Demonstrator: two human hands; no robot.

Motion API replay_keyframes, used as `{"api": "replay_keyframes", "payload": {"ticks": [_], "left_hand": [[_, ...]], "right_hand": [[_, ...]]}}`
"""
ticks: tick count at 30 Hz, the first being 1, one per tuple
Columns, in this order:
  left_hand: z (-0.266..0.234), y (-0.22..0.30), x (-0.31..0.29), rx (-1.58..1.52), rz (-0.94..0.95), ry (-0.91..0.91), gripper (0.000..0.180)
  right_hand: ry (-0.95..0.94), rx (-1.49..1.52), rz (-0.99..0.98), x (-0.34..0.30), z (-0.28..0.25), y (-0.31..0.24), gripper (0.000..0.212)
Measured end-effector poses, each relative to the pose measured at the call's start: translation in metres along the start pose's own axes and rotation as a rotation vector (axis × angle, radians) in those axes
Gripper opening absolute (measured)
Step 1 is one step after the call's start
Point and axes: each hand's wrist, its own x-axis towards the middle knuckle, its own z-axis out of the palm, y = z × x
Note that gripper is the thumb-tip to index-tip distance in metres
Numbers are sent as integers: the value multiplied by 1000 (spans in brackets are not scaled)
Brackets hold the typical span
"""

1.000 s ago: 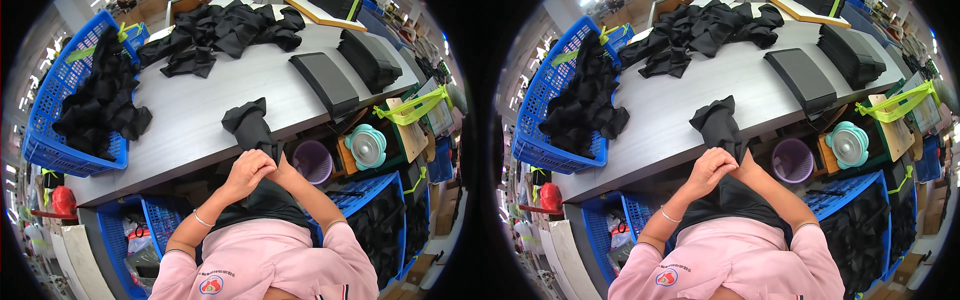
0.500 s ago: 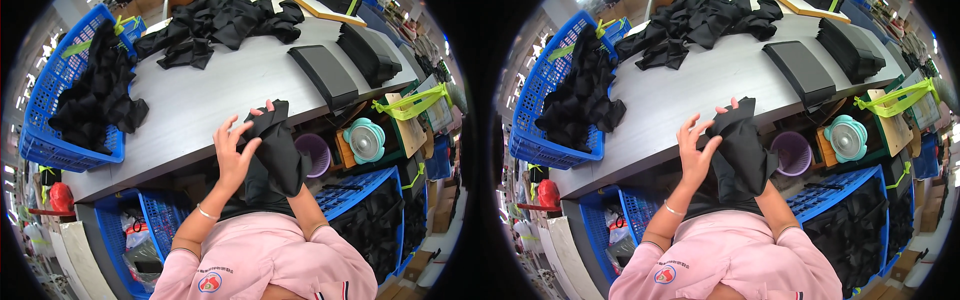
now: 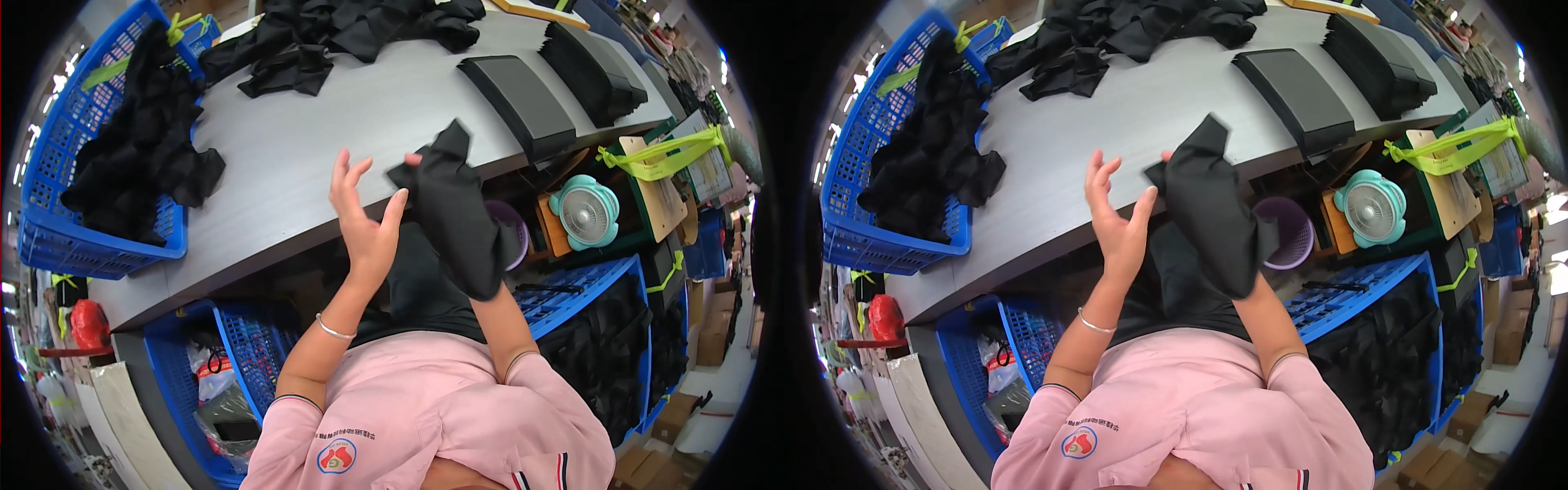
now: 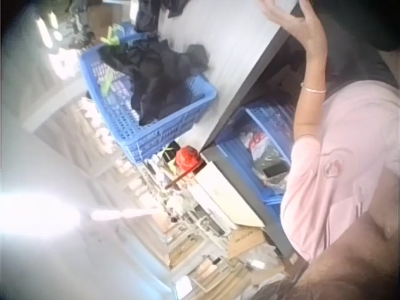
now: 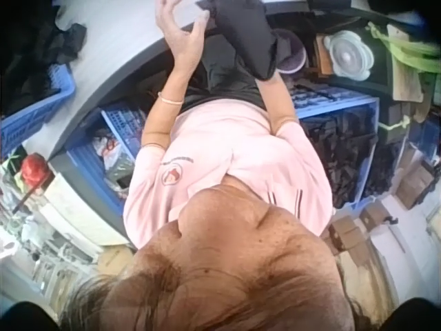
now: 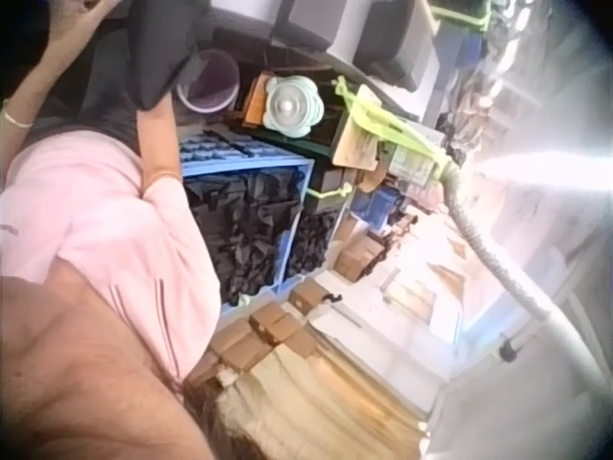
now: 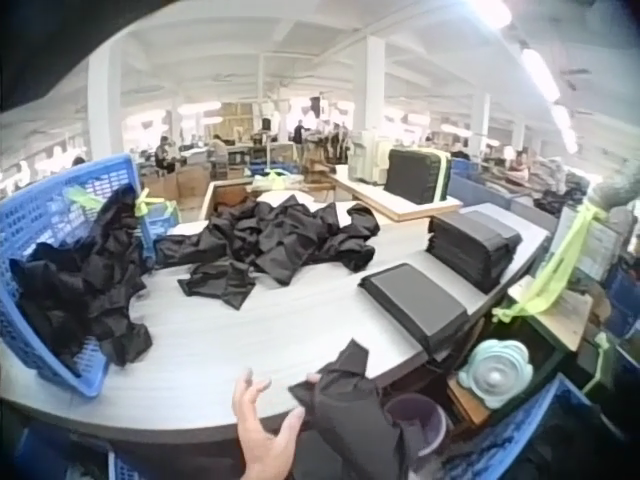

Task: Assembling and inspecting black fabric components, likely for protective sports equipment, in a factory setting.

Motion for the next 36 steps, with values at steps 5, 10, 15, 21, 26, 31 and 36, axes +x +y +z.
{"api": "replay_keyframes", "payload": {"ticks": [5,10,15,21,26,31,36], "left_hand": [[7,26,-49,20,258,-181,62],[6,-4,-43,-401,-186,-346,8],[6,-31,5,-820,-500,-106,15],[-23,-108,66,-574,-477,260,24],[-47,-77,61,-566,-486,205,22],[-37,-40,29,-694,-418,54,17],[-24,-8,8,-733,-356,-166,17]], "right_hand": [[170,241,-115,29,-9,-55,21],[323,749,212,29,6,-1,29],[249,1131,324,-14,51,34,40],[-457,344,33,-87,41,-47,36],[-463,787,516,-131,14,-23,44],[236,30,95,-90,11,-19,51],[115,134,181,-49,15,-39,18]]}}
